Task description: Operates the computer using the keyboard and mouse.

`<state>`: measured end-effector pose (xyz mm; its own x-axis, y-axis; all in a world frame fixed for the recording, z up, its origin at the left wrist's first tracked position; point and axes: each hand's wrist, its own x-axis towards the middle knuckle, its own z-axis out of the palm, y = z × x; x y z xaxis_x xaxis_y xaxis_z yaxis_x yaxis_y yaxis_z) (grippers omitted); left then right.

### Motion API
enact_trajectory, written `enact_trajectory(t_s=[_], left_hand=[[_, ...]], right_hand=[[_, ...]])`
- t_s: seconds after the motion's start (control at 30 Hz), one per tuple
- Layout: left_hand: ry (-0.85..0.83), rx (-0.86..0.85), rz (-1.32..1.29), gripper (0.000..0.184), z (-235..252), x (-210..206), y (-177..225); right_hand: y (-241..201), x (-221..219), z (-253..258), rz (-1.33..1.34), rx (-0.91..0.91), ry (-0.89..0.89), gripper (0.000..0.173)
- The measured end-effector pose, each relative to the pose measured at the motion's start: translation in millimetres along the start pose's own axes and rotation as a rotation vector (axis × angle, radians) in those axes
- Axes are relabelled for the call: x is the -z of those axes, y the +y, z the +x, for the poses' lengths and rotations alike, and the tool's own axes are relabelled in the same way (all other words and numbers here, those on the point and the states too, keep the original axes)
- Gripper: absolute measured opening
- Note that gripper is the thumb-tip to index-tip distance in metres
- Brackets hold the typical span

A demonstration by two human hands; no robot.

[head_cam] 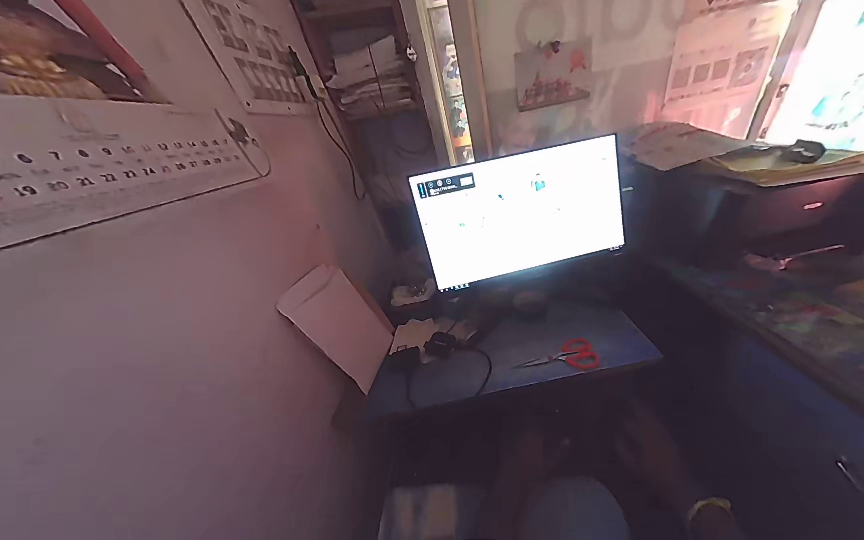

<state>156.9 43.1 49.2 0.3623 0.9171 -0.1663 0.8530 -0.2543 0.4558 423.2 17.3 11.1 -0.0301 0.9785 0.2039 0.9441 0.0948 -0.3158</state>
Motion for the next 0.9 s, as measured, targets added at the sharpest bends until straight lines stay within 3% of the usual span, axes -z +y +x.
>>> enact_trajectory(t_s=[0.17, 0.4, 0.9], left_hand=[[-0.023, 0.025, 0.043, 0.075, 3, 0, -1], [0.040, -0.039, 0.078, 0.082, 15, -12, -15], [0.080, -0.072, 0.040, 0.079, 10, -10, -11]], right_hand=[[-3, 5, 2, -0.012, -0.041, -0.063, 0.051], [6, -9, 7, -0.025, 0.006, 0.054, 0.048], [4, -5, 4, -0.021, -0.007, 0.036, 0.049]])
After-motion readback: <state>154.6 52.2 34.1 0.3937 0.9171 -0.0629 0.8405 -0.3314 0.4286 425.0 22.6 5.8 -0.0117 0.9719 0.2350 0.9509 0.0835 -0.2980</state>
